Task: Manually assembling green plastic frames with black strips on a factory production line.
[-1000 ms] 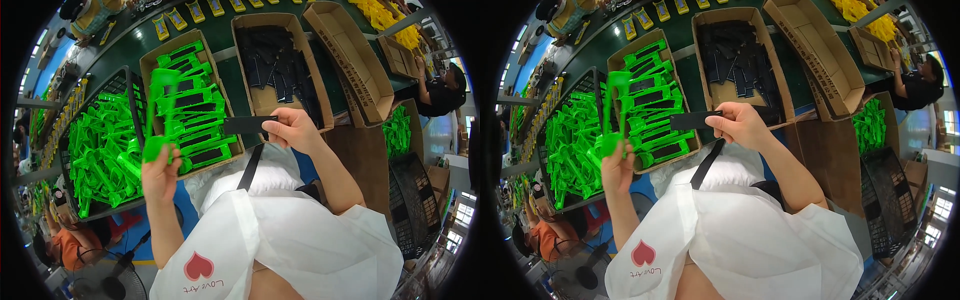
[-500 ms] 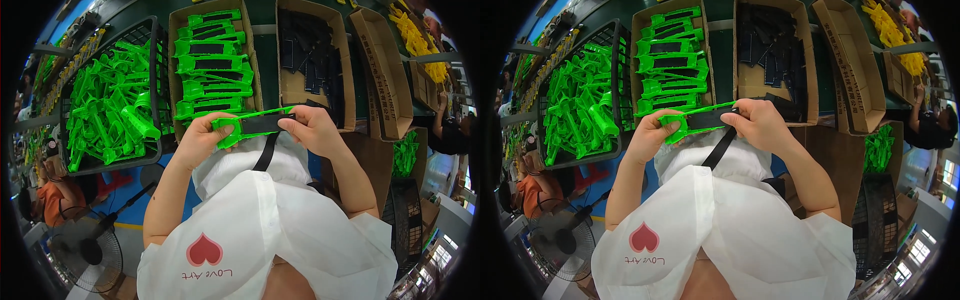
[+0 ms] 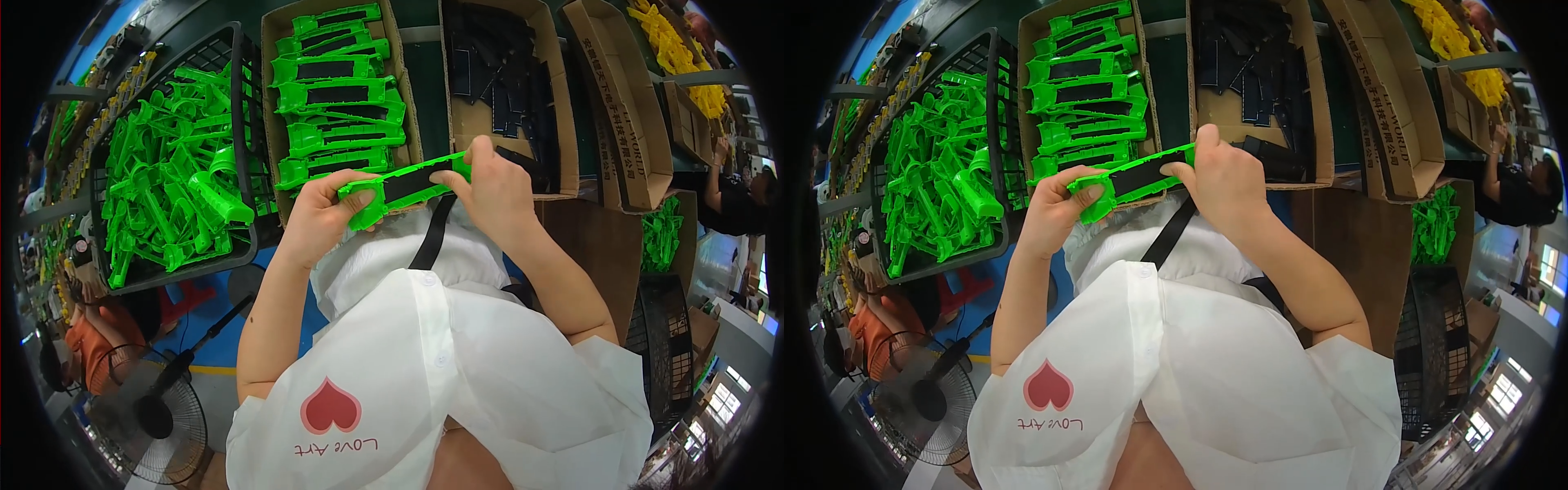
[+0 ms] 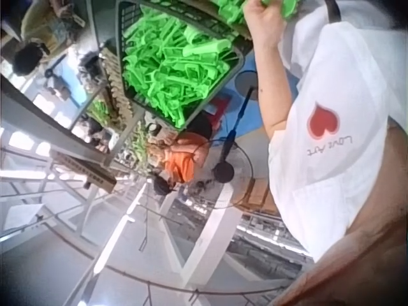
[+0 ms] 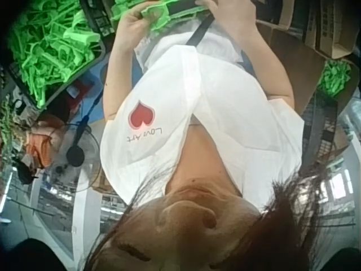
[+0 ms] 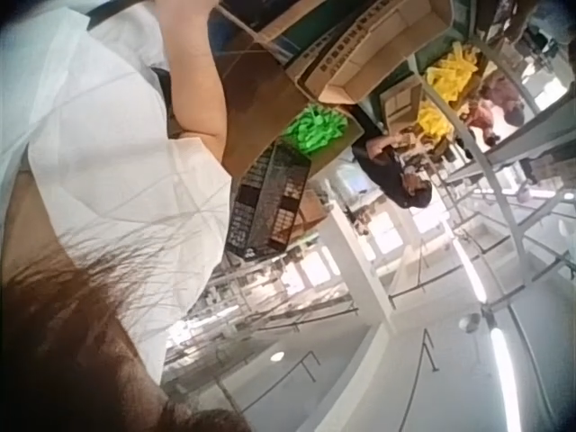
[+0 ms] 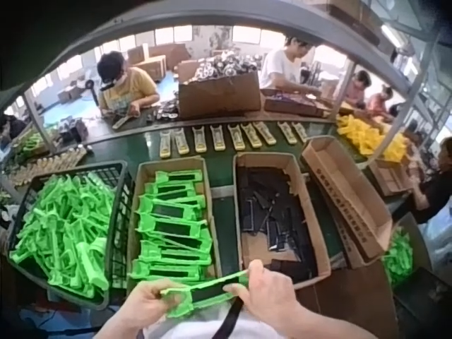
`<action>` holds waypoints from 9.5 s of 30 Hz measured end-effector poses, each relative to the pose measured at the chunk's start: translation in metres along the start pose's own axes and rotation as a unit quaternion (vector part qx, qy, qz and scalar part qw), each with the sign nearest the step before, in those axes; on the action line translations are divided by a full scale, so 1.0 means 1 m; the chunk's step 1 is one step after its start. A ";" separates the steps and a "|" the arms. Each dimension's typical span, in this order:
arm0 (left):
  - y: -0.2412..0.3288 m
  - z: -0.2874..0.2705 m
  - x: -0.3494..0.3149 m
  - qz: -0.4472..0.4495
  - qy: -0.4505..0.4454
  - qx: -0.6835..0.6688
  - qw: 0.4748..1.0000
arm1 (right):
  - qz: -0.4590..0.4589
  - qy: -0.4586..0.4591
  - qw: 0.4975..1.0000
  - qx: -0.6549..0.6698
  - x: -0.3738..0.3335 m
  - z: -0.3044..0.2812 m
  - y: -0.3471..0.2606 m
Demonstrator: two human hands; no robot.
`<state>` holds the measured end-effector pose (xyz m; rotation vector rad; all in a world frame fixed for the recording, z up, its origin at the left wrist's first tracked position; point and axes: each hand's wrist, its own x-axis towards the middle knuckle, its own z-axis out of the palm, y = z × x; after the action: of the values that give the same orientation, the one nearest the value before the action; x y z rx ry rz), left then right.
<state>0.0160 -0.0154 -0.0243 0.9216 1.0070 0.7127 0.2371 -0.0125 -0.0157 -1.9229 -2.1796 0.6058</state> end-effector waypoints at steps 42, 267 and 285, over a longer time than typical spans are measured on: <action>0.097 -0.054 0.113 0.109 0.128 0.773 0.612 | 0.024 0.168 0.974 0.151 0.080 0.012 0.120; 0.008 -0.021 -0.006 -0.065 0.005 0.021 0.998 | 0.034 -0.199 0.882 0.425 0.008 -0.017 -0.012; -0.009 -0.018 0.003 -0.039 0.054 -0.006 0.998 | 0.041 -0.044 0.996 -0.064 0.026 -0.005 -0.024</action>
<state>0.0010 -0.0114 -0.0378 0.8362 1.1264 0.7088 0.2128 0.0122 -0.0053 -2.0967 -2.2539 0.5863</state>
